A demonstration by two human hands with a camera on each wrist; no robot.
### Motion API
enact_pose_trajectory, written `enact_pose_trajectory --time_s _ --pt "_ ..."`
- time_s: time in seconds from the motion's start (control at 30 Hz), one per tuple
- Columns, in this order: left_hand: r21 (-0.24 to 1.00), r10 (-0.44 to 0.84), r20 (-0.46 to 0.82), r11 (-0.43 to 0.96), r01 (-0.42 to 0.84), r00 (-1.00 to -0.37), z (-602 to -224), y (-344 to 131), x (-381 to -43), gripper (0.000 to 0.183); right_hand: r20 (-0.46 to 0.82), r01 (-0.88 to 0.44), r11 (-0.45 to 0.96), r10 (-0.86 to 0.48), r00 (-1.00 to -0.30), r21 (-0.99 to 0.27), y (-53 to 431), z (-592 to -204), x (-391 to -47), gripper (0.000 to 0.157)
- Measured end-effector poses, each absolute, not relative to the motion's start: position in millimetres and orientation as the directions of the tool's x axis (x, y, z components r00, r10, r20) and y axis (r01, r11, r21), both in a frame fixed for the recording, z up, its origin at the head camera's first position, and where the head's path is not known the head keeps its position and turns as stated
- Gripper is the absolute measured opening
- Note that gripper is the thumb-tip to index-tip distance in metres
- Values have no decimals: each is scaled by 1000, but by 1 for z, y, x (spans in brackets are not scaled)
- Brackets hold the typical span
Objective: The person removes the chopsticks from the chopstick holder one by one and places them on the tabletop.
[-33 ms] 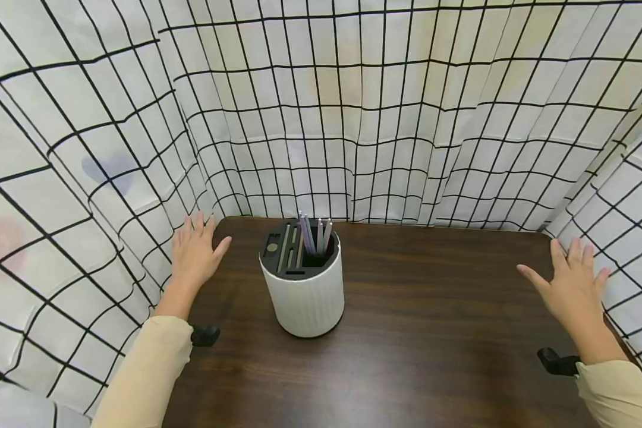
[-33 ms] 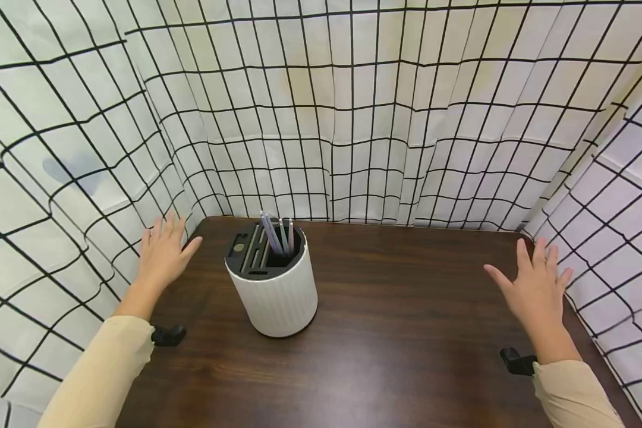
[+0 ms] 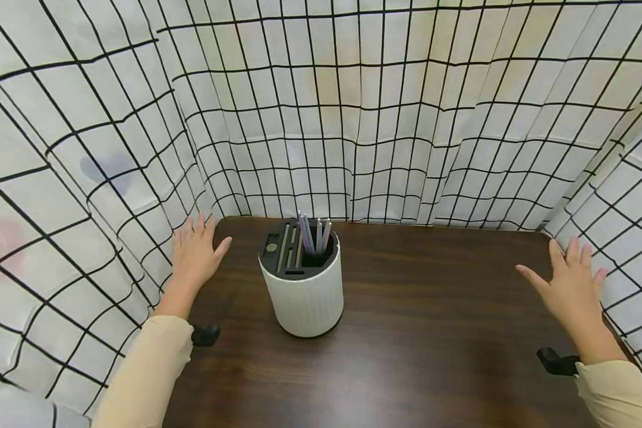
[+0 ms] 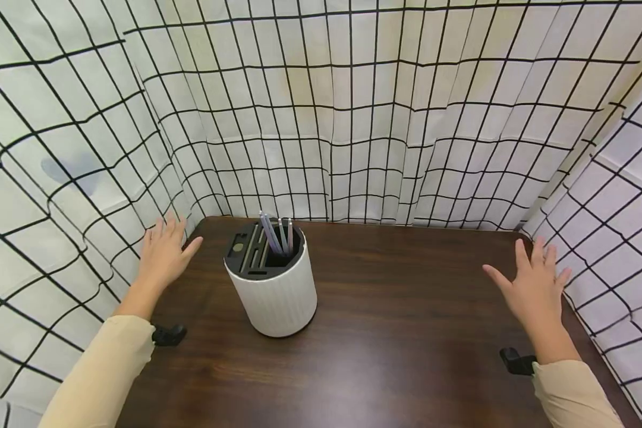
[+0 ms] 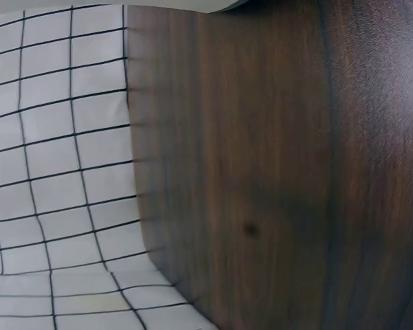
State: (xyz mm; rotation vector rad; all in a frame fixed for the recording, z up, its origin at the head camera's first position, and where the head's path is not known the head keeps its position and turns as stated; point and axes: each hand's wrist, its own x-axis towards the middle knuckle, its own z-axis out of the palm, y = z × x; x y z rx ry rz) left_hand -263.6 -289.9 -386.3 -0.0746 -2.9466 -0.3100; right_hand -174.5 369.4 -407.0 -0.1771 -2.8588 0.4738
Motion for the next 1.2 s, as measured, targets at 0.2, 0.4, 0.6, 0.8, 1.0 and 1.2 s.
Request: enact_pose_trajectory --time_s 0.2,0.4,0.6,0.8,1.0,1.2 --pt "287 44 198 953 101 -979 -390 -275 -262 71 198 82 935 158 -967 -346 373 -413 -163 97" --pt "333 99 292 922 198 -951 -361 -259 -251 69 209 66 933 148 -967 -354 365 -412 -161 96" --pt "295 174 233 925 240 -957 -347 -248 -244 71 184 26 928 102 -978 -372 352 -407 -164 96" --pt "288 234 182 916 279 -955 -333 -236 -241 74 165 -29 921 38 -986 -387 334 -400 -172 96" --pt "302 302 160 891 338 -940 -329 -221 -239 73 170 -102 907 -34 -985 -410 310 -391 -174 96" --pt "279 368 158 873 399 -916 -328 -204 -239 70 168 -142 885 -74 -983 -443 295 -388 -168 95"
